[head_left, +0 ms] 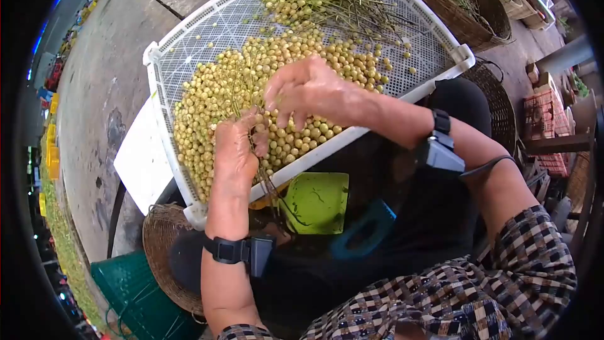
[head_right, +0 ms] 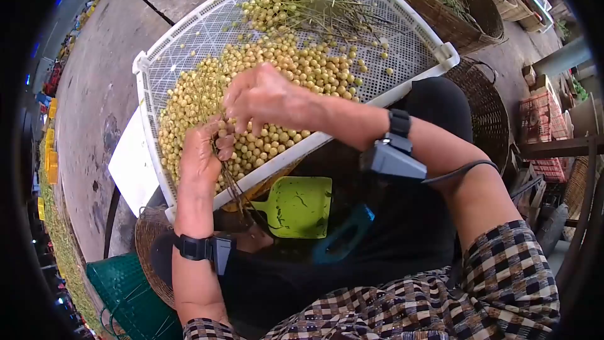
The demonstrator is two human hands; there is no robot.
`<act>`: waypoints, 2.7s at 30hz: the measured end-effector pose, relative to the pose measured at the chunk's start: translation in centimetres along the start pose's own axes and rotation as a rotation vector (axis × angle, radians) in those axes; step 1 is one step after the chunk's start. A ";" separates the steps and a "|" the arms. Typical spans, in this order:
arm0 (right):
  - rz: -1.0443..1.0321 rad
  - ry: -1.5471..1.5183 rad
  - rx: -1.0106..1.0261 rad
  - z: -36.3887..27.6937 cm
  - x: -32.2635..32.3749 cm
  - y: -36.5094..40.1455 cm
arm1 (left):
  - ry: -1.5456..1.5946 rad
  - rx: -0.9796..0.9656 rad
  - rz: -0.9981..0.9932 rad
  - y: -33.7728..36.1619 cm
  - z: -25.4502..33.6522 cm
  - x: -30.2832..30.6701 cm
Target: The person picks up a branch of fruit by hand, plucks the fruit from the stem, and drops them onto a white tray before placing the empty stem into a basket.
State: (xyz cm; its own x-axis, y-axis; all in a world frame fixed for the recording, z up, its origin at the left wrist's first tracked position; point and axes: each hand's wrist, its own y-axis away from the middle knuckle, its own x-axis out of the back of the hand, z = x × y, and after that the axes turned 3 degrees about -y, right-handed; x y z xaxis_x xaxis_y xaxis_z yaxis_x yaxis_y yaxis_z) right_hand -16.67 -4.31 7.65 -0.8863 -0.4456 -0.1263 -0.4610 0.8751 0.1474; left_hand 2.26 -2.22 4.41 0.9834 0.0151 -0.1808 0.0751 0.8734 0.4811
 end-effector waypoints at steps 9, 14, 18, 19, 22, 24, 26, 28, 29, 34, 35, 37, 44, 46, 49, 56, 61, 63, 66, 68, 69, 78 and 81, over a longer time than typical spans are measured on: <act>0.068 0.443 0.254 2.9 -2.1 -0.6 | -0.023 -0.042 0.186 0.2 -0.7 -1.6; 0.037 0.612 0.321 3.5 -1.8 -0.7 | -0.085 0.002 0.123 0.0 -0.9 -1.8; 0.105 1.016 0.461 3.8 -0.5 -1.2 | -0.075 0.068 0.050 -0.8 -1.4 -0.8; 0.115 1.105 0.406 3.7 0.3 -1.4 | -0.080 0.071 0.046 -0.6 -1.1 -0.9; 0.175 1.141 0.294 4.1 3.8 -3.3 | 0.042 0.137 -0.091 0.0 -0.4 -0.8; 0.147 1.198 0.010 2.2 4.7 -2.7 | 0.053 0.150 -0.108 0.1 -0.3 -0.6; 0.175 1.073 0.062 1.7 4.9 -2.1 | 0.047 0.151 -0.131 0.1 -0.1 -0.6; 0.112 0.826 0.332 2.5 5.2 -2.5 | 0.031 0.134 -0.144 0.3 0.0 -0.7; 0.117 0.824 0.331 2.9 5.3 -2.6 | 0.018 0.117 -0.150 0.4 0.2 -0.8; -0.180 0.331 0.159 1.7 4.0 -2.0 | -0.110 0.059 -0.114 1.6 1.0 -2.2; -0.219 0.293 0.070 1.5 3.7 -1.9 | -0.103 0.072 -0.076 1.6 1.1 -2.1; -0.203 0.286 0.105 2.2 3.6 -2.2 | -0.095 0.086 -0.035 1.6 1.3 -1.7; -0.144 0.363 0.262 3.5 4.2 -3.3 | -0.210 0.117 -0.040 1.3 1.6 -1.5; -0.109 0.400 0.350 3.5 4.2 -3.4 | -0.202 0.132 -0.031 1.4 1.6 -1.3; -0.140 0.478 0.454 3.1 5.2 -3.5 | -0.192 0.121 -0.062 1.5 1.6 -0.9; 0.227 1.123 0.173 2.3 6.4 -2.9 | 0.016 0.145 -0.111 1.1 2.0 1.6; -0.047 0.466 0.185 2.7 2.7 -1.5 | 0.064 0.146 -0.130 1.0 1.8 1.3; 0.017 -0.168 -0.058 2.8 1.2 -0.9 | 0.031 0.140 -0.107 1.1 1.8 0.8; -0.032 -0.448 -0.121 3.4 0.5 -1.4 | -0.011 0.116 -0.094 1.4 1.8 0.7; -0.043 -0.307 -0.120 3.6 0.8 -1.9 | -0.009 0.129 -0.093 1.3 1.8 1.1; -0.052 -0.167 -0.119 3.4 0.9 -2.0 | -0.006 0.143 -0.093 1.2 1.8 1.3; -0.037 0.174 -0.019 2.7 1.5 -1.1 | 0.040 0.134 -0.075 1.8 1.9 1.6; -0.097 -0.188 -0.091 3.6 0.7 -1.7 | 0.014 0.151 -0.088 1.7 1.9 1.6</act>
State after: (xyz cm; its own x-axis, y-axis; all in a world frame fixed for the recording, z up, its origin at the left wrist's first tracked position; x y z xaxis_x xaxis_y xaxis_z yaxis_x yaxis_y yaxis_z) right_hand -16.32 -5.46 3.75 -0.8178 -0.4762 -0.3231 -0.5531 0.8054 0.2129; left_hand 4.31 -1.58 6.55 0.9697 -0.0503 -0.2391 0.1855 0.7887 0.5861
